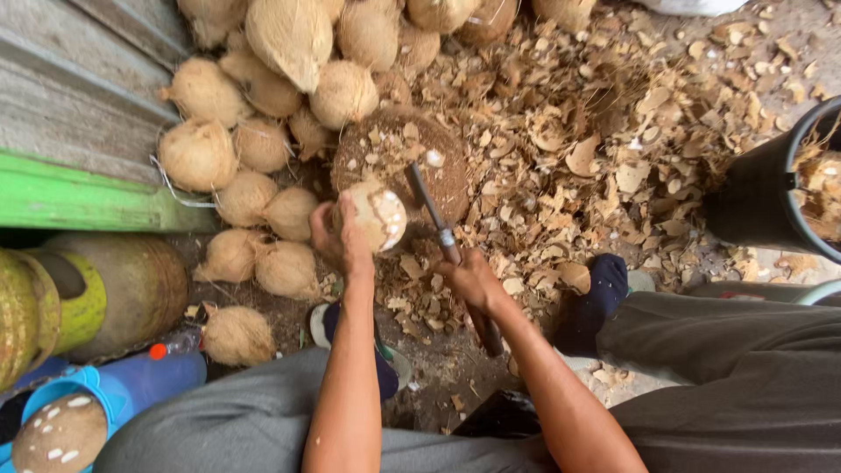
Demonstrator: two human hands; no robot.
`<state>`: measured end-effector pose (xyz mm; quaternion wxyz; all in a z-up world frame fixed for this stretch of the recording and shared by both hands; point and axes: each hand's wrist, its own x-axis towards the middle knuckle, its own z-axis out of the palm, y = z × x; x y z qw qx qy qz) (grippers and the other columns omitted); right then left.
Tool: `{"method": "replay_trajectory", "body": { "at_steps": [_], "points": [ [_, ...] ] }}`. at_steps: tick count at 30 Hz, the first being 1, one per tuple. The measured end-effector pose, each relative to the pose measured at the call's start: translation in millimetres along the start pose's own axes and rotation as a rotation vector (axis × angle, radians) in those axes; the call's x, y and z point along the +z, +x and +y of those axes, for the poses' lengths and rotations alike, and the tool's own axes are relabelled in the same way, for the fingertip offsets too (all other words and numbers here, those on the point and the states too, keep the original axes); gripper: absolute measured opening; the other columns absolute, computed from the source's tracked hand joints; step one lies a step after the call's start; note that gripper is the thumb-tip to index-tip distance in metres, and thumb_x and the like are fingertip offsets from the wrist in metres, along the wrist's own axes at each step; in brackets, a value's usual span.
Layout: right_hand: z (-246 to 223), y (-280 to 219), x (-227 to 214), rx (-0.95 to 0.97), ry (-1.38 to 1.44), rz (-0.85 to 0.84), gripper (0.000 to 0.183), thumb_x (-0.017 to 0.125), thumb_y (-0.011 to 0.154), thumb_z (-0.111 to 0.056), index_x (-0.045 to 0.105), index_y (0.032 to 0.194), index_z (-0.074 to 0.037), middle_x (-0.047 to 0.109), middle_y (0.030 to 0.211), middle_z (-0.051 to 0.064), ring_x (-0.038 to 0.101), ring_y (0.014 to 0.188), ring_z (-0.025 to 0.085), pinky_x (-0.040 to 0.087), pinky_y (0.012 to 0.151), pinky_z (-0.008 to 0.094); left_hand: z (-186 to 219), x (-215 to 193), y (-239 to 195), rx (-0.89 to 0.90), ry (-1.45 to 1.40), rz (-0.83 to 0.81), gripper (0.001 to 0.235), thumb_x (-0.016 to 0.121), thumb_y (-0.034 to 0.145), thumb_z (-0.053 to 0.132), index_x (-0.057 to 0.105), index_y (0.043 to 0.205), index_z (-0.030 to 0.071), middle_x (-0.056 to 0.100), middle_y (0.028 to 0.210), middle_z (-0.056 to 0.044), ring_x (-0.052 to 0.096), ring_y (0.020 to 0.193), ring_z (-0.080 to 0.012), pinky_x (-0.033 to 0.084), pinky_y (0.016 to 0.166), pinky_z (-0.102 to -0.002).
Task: The person sits on the ground and uses a machete to peel the husk off a coconut. They hold the coconut with one hand and strike it repeatedly with the tool, rotating it to remove the fibrous outer layer. The peeled coconut is placed into a blue crate.
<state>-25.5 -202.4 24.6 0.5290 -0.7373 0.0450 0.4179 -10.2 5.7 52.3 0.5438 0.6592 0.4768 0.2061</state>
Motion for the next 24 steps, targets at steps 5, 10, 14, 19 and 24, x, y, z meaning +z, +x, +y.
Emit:
{"method": "replay_trajectory", "body": {
  "at_steps": [5, 10, 14, 19, 24],
  "points": [
    [3.5, -2.0, 18.5, 0.005, -0.147, 0.14, 0.038, 0.061, 0.097, -0.052, 0.057, 0.1, -0.014, 0.052, 0.07, 0.001, 0.055, 0.058, 0.013, 0.052, 0.06, 0.035, 20.8, -0.4, -29.3, -0.465, -0.256, 0.166, 0.074, 0.071, 0.08, 0.062, 0.044, 0.128, 0.012, 0.061, 0.125, -0.017, 0.071, 0.109, -0.0282, 0.062, 0.085, -0.045],
    [0.4, -4.3, 19.9, -0.045, -0.102, 0.154, 0.04, 0.061, 0.096, -0.051, 0.052, 0.101, -0.012, 0.047, 0.07, 0.0, 0.05, 0.058, 0.015, 0.052, 0.059, 0.037, 24.6, -1.0, -37.1, -0.387, -0.111, 0.132, 0.092, 0.091, 0.07, 0.04, 0.038, 0.141, 0.014, 0.046, 0.138, -0.02, 0.061, 0.117, -0.0309, 0.062, 0.091, -0.048],
    [-13.8, -6.2, -4.0, -0.033, -0.096, 0.034, 0.045, 0.059, 0.101, -0.052, 0.051, 0.097, -0.008, 0.044, 0.069, 0.001, 0.045, 0.058, 0.015, 0.047, 0.055, 0.033, 18.9, -12.4, -20.1, -0.201, -0.01, -0.139, 0.079, 0.09, 0.072, 0.041, 0.052, 0.133, 0.007, 0.063, 0.126, -0.016, 0.069, 0.108, -0.0262, 0.063, 0.089, -0.044],
    [-23.4, -21.4, -21.9, 0.015, 0.11, -0.033, 0.03, 0.061, 0.096, -0.044, 0.058, 0.1, -0.014, 0.051, 0.064, 0.0, 0.048, 0.051, 0.012, 0.045, 0.045, 0.029, 1.3, 0.0, -22.4, -0.027, 0.25, -0.084, 0.061, 0.073, 0.082, 0.051, 0.062, 0.13, 0.015, 0.069, 0.114, -0.011, 0.07, 0.09, -0.0237, 0.062, 0.071, -0.041],
    [-3.6, -17.4, -14.5, 0.004, 0.276, -0.03, 0.028, 0.061, 0.096, -0.039, 0.054, 0.1, -0.012, 0.051, 0.061, 0.0, 0.048, 0.046, 0.014, 0.044, 0.041, 0.03, -16.2, 5.6, -14.8, -0.078, -0.099, -0.023, 0.051, 0.065, 0.086, 0.049, 0.062, 0.116, 0.009, 0.068, 0.102, -0.013, 0.074, 0.081, -0.0243, 0.063, 0.059, -0.039]
  ]
}}
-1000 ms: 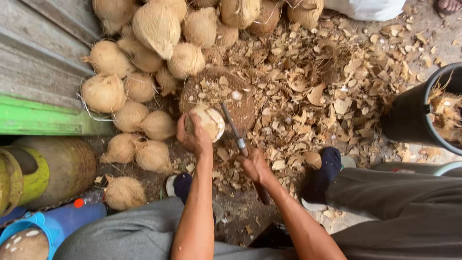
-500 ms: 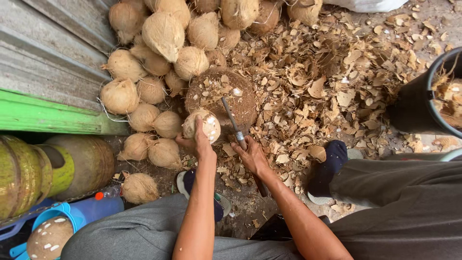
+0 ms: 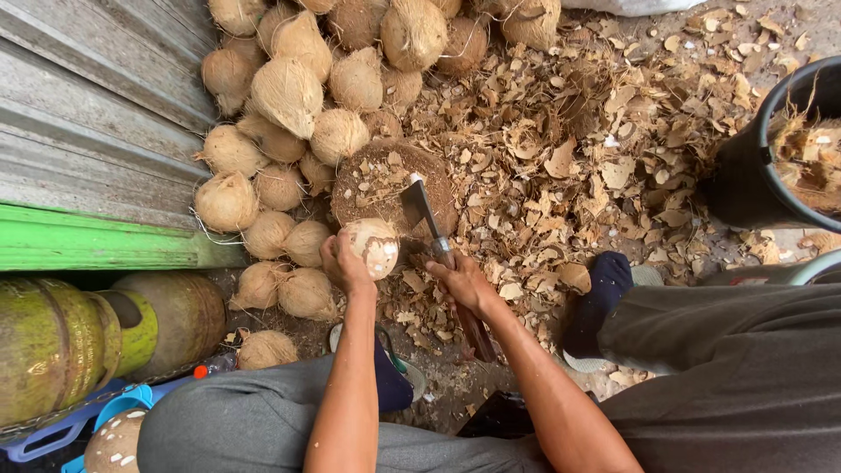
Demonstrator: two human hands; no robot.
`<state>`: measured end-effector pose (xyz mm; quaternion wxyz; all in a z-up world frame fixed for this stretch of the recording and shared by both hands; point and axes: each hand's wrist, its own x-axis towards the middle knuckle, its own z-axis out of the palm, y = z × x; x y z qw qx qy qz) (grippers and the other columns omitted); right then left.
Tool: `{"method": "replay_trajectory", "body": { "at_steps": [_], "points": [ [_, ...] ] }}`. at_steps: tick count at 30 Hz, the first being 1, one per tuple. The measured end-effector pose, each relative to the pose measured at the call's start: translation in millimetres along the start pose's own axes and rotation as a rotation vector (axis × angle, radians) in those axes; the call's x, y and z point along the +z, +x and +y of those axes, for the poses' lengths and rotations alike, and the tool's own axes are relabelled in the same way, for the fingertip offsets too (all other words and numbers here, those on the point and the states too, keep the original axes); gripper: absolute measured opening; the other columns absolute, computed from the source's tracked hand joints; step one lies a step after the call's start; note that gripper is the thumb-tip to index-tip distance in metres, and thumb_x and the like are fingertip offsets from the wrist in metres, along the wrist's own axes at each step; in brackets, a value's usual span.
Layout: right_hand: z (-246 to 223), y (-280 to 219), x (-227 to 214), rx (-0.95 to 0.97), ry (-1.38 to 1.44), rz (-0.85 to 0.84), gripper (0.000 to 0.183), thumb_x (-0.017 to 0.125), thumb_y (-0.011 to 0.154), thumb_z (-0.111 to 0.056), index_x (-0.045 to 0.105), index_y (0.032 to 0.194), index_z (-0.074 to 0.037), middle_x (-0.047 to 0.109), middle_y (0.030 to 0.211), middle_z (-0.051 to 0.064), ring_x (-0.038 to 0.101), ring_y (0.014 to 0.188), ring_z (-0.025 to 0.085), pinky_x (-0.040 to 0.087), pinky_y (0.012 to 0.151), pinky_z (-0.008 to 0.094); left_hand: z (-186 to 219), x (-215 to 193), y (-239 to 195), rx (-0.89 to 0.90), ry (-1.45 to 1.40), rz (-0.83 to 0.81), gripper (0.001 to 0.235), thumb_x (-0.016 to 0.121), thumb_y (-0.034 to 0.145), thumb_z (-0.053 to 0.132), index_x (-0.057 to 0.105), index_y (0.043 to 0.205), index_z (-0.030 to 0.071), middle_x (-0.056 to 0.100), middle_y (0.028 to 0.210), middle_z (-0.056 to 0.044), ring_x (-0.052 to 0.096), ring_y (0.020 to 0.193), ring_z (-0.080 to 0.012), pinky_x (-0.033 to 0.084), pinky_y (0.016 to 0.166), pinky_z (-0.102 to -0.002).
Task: The person sits on the ground and uses a machete to peel the husk off a coconut. They hold the coconut with one hand and strike it repeatedly with the tool, rotating it to remove the fibrous outer layer. The peeled coconut is placed into a blue crate.
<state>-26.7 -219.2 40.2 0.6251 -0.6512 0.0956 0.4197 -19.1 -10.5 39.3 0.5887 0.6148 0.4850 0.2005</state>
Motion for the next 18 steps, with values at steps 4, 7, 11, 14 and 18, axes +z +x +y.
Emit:
{"method": "replay_trajectory", "body": {
  "at_steps": [4, 7, 11, 14, 18],
  "points": [
    [16.6, 6.4, 0.5, -0.139, -0.209, 0.032, 0.038, 0.058, 0.099, -0.047, 0.055, 0.093, -0.01, 0.049, 0.062, -0.002, 0.048, 0.048, 0.011, 0.05, 0.045, 0.029, -6.9, 1.2, 19.3, 0.038, 0.198, -0.018, 0.047, 0.073, 0.086, 0.052, 0.068, 0.108, 0.01, 0.068, 0.103, -0.008, 0.07, 0.09, -0.0223, 0.062, 0.068, -0.038],
    [11.0, 3.3, 3.5, -0.191, -0.311, 0.077, 0.046, 0.056, 0.102, -0.054, 0.054, 0.09, -0.01, 0.046, 0.061, -0.003, 0.046, 0.05, 0.011, 0.051, 0.049, 0.031, -1.0, 9.4, 32.1, 0.122, 0.216, -0.013, 0.048, 0.071, 0.094, 0.053, 0.07, 0.099, 0.005, 0.072, 0.098, -0.013, 0.069, 0.088, -0.0261, 0.055, 0.071, -0.036],
    [-5.5, -8.4, 2.5, -0.252, -0.303, 0.097, 0.038, 0.054, 0.095, -0.056, 0.055, 0.096, -0.019, 0.043, 0.059, -0.004, 0.045, 0.049, 0.011, 0.049, 0.05, 0.032, -3.6, 22.1, 36.7, -0.137, -0.083, -0.07, 0.032, 0.062, 0.089, 0.049, 0.063, 0.096, 0.018, 0.068, 0.089, -0.006, 0.069, 0.079, -0.0175, 0.061, 0.058, -0.034],
    [-20.2, -15.6, 13.0, -0.433, -0.319, 0.107, 0.04, 0.056, 0.099, -0.055, 0.053, 0.095, -0.015, 0.04, 0.062, -0.004, 0.045, 0.053, 0.012, 0.046, 0.052, 0.032, -6.6, 21.9, 37.1, 0.002, 0.011, 0.017, 0.034, 0.065, 0.09, 0.047, 0.07, 0.095, 0.014, 0.069, 0.09, -0.006, 0.063, 0.076, -0.0159, 0.054, 0.062, -0.029],
    [-30.8, -26.7, 20.8, -0.184, -0.401, 0.016, 0.03, 0.06, 0.096, -0.053, 0.055, 0.099, -0.023, 0.033, 0.062, -0.001, 0.038, 0.051, 0.016, 0.039, 0.049, 0.032, -4.3, 32.1, 32.1, -0.01, 0.161, 0.027, 0.04, 0.061, 0.098, 0.047, 0.076, 0.1, 0.01, 0.064, 0.085, -0.012, 0.049, 0.068, -0.0219, 0.039, 0.06, -0.037]
  ]
}}
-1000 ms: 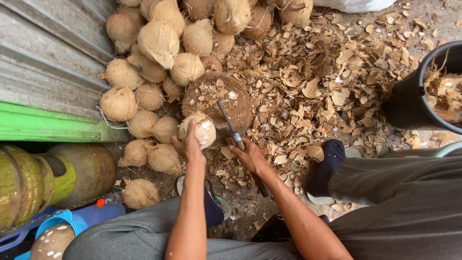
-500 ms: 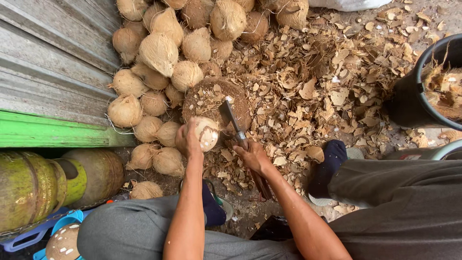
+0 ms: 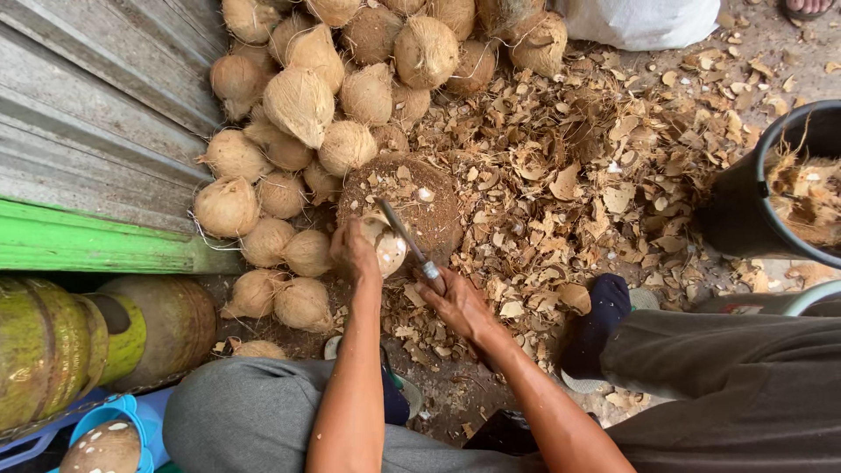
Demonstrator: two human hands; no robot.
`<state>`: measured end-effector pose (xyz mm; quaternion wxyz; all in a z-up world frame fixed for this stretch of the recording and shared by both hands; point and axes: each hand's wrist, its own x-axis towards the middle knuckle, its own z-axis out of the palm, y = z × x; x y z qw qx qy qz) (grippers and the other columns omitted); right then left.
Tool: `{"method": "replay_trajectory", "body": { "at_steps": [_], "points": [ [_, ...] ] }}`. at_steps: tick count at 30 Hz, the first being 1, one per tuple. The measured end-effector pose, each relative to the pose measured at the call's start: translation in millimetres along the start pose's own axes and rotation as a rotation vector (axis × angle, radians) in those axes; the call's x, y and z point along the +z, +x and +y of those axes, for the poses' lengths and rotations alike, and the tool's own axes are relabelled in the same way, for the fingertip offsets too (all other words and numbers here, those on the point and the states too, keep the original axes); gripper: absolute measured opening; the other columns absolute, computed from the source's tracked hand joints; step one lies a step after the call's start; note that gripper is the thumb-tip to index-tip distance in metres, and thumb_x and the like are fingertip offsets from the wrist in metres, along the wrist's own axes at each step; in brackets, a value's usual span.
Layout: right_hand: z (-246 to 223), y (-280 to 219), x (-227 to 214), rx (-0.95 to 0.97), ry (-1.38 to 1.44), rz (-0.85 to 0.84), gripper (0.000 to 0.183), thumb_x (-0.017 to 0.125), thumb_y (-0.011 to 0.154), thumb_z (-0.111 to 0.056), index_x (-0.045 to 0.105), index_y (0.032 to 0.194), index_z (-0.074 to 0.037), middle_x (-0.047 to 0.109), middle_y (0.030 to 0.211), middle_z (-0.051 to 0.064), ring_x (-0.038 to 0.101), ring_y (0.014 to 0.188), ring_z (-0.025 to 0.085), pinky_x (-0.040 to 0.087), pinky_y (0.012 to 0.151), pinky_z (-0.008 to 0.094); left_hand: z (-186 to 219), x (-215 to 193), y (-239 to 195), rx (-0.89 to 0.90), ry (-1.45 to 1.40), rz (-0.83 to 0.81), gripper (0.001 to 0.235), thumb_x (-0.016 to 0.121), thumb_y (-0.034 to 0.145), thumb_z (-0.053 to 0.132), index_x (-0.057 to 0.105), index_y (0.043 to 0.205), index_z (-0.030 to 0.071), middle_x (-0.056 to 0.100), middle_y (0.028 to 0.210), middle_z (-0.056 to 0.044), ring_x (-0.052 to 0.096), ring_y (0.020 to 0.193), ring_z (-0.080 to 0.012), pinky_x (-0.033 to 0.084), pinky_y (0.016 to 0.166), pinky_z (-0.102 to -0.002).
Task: The person sits on the ground and uses a machete to peel the husk off a coconut. They hold the coconut with one hand and strike it repeatedly with the tool, rotating it to remove the fibrous outer layer. The peeled coconut is placed into a blue crate.
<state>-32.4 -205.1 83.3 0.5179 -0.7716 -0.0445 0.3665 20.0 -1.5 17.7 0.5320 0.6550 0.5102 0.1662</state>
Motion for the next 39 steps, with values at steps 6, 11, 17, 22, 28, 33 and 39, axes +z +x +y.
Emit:
{"method": "replay_trajectory", "body": {
  "at_steps": [6, 11, 17, 22, 28, 33, 39],
  "points": [
    [0.6, -1.6, 4.7, -0.273, 0.151, 0.233, 0.028, 0.059, 0.099, -0.038, 0.061, 0.079, -0.017, 0.044, 0.054, -0.005, 0.041, 0.043, 0.009, 0.041, 0.04, 0.031, 15.6, -5.6, 2.4, -0.02, 0.177, -0.044, 0.039, 0.053, 0.098, 0.052, 0.07, 0.096, 0.017, 0.067, 0.075, -0.004, 0.06, 0.063, -0.0182, 0.049, 0.062, -0.034],
    [-0.8, 14.2, 6.8, -0.085, 0.099, 0.185, 0.039, 0.059, 0.102, -0.04, 0.057, 0.075, -0.013, 0.044, 0.053, -0.005, 0.037, 0.042, 0.009, 0.036, 0.041, 0.031, 40.2, 0.0, -16.2, -0.02, 0.259, -0.065, 0.047, 0.048, 0.098, 0.055, 0.068, 0.089, 0.014, 0.065, 0.08, -0.005, 0.059, 0.068, -0.0215, 0.048, 0.064, -0.039],
    [12.6, 16.6, 4.5, -0.331, 0.036, 0.273, 0.033, 0.06, 0.1, -0.04, 0.062, 0.084, -0.012, 0.052, 0.058, -0.003, 0.047, 0.044, 0.006, 0.044, 0.04, 0.029, 46.6, -1.6, -21.9, -0.056, 0.302, -0.068, 0.045, 0.048, 0.096, 0.056, 0.065, 0.086, 0.015, 0.064, 0.087, -0.005, 0.061, 0.079, -0.0235, 0.048, 0.071, -0.043],
    [11.7, 24.5, 9.9, -0.226, 0.042, 0.322, 0.033, 0.055, 0.102, -0.038, 0.064, 0.085, -0.011, 0.056, 0.058, 0.0, 0.045, 0.04, 0.008, 0.043, 0.034, 0.031, 37.8, 5.7, -14.1, 0.009, 0.29, -0.08, 0.044, 0.042, 0.098, 0.055, 0.064, 0.089, 0.018, 0.064, 0.091, -0.006, 0.06, 0.077, -0.0241, 0.047, 0.068, -0.045],
    [14.3, 18.0, 21.9, -0.152, -0.12, 0.251, 0.035, 0.058, 0.101, -0.042, 0.066, 0.086, -0.012, 0.053, 0.05, 0.001, 0.04, 0.035, 0.01, 0.035, 0.033, 0.031, 40.7, 0.7, -23.0, -0.049, 0.243, -0.075, 0.039, 0.052, 0.091, 0.053, 0.067, 0.097, 0.017, 0.067, 0.095, -0.006, 0.061, 0.077, -0.0216, 0.047, 0.067, -0.039],
    [30.1, 28.4, 23.9, -0.288, 0.075, 0.326, 0.033, 0.055, 0.099, -0.043, 0.069, 0.092, -0.014, 0.055, 0.054, -0.005, 0.039, 0.037, 0.008, 0.03, 0.031, 0.031, 53.5, -6.6, -32.0, -0.069, 0.356, -0.077, 0.044, 0.048, 0.095, 0.056, 0.065, 0.1, 0.015, 0.062, 0.099, -0.005, 0.059, 0.076, -0.0205, 0.046, 0.064, -0.037],
    [37.0, 43.5, 9.6, -0.005, -0.051, 0.256, 0.028, 0.06, 0.097, -0.045, 0.068, 0.089, -0.019, 0.041, 0.054, -0.004, 0.034, 0.041, 0.009, 0.031, 0.036, 0.032, 65.3, 0.3, -25.6, -0.067, 0.38, -0.071, 0.046, 0.045, 0.096, 0.058, 0.065, 0.103, 0.017, 0.065, 0.098, -0.007, 0.06, 0.074, -0.0214, 0.045, 0.062, -0.037]
  ]
}}
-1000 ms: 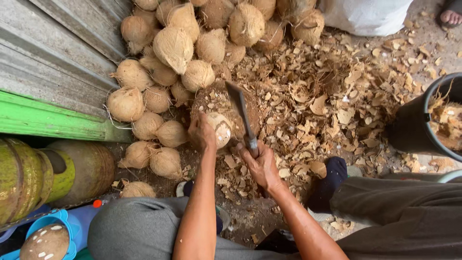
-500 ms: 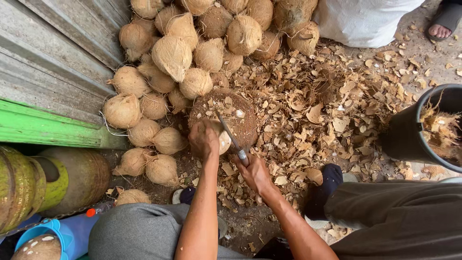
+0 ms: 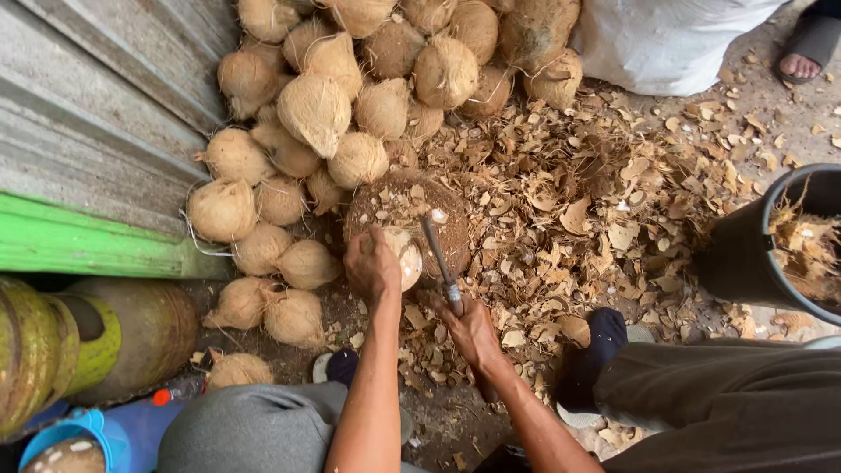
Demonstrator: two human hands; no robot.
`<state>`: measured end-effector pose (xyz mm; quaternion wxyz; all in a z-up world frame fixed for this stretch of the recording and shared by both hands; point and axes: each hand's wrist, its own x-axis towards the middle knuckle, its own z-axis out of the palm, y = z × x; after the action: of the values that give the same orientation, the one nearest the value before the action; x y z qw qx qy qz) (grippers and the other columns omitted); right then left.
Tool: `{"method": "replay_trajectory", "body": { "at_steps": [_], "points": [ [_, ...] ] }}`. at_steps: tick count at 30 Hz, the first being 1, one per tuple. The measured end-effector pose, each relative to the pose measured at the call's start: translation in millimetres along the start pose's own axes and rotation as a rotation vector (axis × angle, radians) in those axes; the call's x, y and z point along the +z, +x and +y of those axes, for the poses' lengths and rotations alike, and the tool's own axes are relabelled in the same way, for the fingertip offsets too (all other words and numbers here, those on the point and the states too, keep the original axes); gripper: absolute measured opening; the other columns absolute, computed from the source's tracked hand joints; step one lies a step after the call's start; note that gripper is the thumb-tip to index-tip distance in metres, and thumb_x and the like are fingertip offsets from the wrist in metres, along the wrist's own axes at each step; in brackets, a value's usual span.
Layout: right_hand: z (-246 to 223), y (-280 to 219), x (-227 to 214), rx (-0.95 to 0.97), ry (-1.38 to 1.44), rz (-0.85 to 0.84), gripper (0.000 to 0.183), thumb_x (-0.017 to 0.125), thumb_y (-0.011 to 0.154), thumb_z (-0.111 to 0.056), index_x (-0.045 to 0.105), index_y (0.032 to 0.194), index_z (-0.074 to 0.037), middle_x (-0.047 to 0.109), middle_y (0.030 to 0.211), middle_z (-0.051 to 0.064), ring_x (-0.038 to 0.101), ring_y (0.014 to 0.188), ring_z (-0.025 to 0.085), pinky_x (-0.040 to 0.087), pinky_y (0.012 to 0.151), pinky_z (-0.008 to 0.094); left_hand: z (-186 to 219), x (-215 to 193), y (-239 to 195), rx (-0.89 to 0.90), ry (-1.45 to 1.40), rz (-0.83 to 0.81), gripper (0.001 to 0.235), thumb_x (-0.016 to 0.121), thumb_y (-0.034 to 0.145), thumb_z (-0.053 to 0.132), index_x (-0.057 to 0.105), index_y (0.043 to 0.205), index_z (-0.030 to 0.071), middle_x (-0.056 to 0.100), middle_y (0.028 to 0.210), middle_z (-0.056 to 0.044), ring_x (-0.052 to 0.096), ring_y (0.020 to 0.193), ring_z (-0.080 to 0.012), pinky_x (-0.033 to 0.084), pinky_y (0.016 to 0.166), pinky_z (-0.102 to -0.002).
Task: The person sits on the ground and uses a machete to peel the husk off a coconut. They hold the coconut with one hand and strike it repeatedly with the tool, rotating it to remove the fibrous outer layer. The peeled coconut is placed into a blue crate.
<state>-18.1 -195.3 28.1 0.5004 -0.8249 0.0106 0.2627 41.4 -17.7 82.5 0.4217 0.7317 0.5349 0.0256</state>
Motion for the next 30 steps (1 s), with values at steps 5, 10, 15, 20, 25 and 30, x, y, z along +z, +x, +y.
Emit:
{"method": "replay_trajectory", "body": {
  "at_steps": [5, 10, 15, 20, 25, 30],
  "points": [
    [-0.7, -9.2, 9.2, -0.167, 0.166, 0.068, 0.036, 0.058, 0.103, -0.04, 0.064, 0.085, -0.009, 0.05, 0.057, -0.004, 0.041, 0.041, 0.008, 0.039, 0.035, 0.031, -10.7, -3.4, 1.7, 0.088, -0.035, -0.04, 0.052, 0.041, 0.101, 0.057, 0.067, 0.103, 0.011, 0.065, 0.101, -0.01, 0.061, 0.073, -0.0205, 0.048, 0.059, -0.036],
    [-2.3, -18.8, 8.2, 0.046, 0.009, -0.035, 0.031, 0.05, 0.103, -0.035, 0.069, 0.101, -0.009, 0.062, 0.064, -0.006, 0.045, 0.039, 0.01, 0.039, 0.035, 0.037, -17.6, -1.2, -6.4, 0.053, -0.125, -0.012, 0.05, 0.049, 0.094, 0.057, 0.068, 0.105, 0.012, 0.067, 0.101, -0.008, 0.061, 0.07, -0.0204, 0.047, 0.057, -0.037],
    [5.8, -15.1, 6.3, 0.117, 0.025, -0.01, 0.066, 0.069, 0.106, -0.038, 0.037, 0.157, -0.012, 0.051, 0.053, 0.017, 0.046, 0.039, 0.018, 0.057, 0.045, 0.033, -43.2, 23.8, 21.5, 0.167, -0.189, 0.045, 0.038, 0.057, 0.097, 0.05, 0.073, 0.106, 0.016, 0.075, 0.095, -0.008, 0.067, 0.077, -0.0164, 0.051, 0.066, -0.034],
    [-11.2, -0.9, -0.7, -0.072, 0.144, -0.037, 0.033, 0.06, 0.098, -0.039, 0.071, 0.104, -0.008, 0.066, 0.066, 0.0, 0.058, 0.047, 0.008, 0.052, 0.042, 0.034, -34.6, 36.8, 39.5, 0.574, 0.286, 0.195, 0.03, 0.048, 0.107, 0.033, 0.07, 0.11, 0.014, 0.068, 0.098, -0.013, 0.064, 0.082, -0.0256, 0.051, 0.059, -0.038],
    [-3.4, -21.9, 8.8, -0.048, 0.164, 0.05, 0.039, 0.062, 0.103, -0.041, 0.072, 0.096, -0.005, 0.061, 0.063, 0.004, 0.041, 0.043, 0.011, 0.041, 0.04, 0.03, -36.1, 17.5, 18.6, 0.039, -0.013, 0.012, 0.041, 0.05, 0.098, 0.05, 0.068, 0.1, 0.013, 0.068, 0.098, -0.009, 0.063, 0.074, -0.0216, 0.047, 0.058, -0.036],
    [-14.8, -11.7, 6.7, 0.005, 0.134, -0.091, 0.031, 0.053, 0.099, -0.038, 0.062, 0.126, -0.027, 0.051, 0.058, 0.0, 0.039, 0.04, 0.01, 0.039, 0.036, 0.031, -5.1, 5.8, 3.1, 0.047, -0.048, 0.007, 0.04, 0.049, 0.094, 0.051, 0.064, 0.103, 0.015, 0.065, 0.102, -0.011, 0.062, 0.073, -0.0222, 0.048, 0.057, -0.038]
  ]
}}
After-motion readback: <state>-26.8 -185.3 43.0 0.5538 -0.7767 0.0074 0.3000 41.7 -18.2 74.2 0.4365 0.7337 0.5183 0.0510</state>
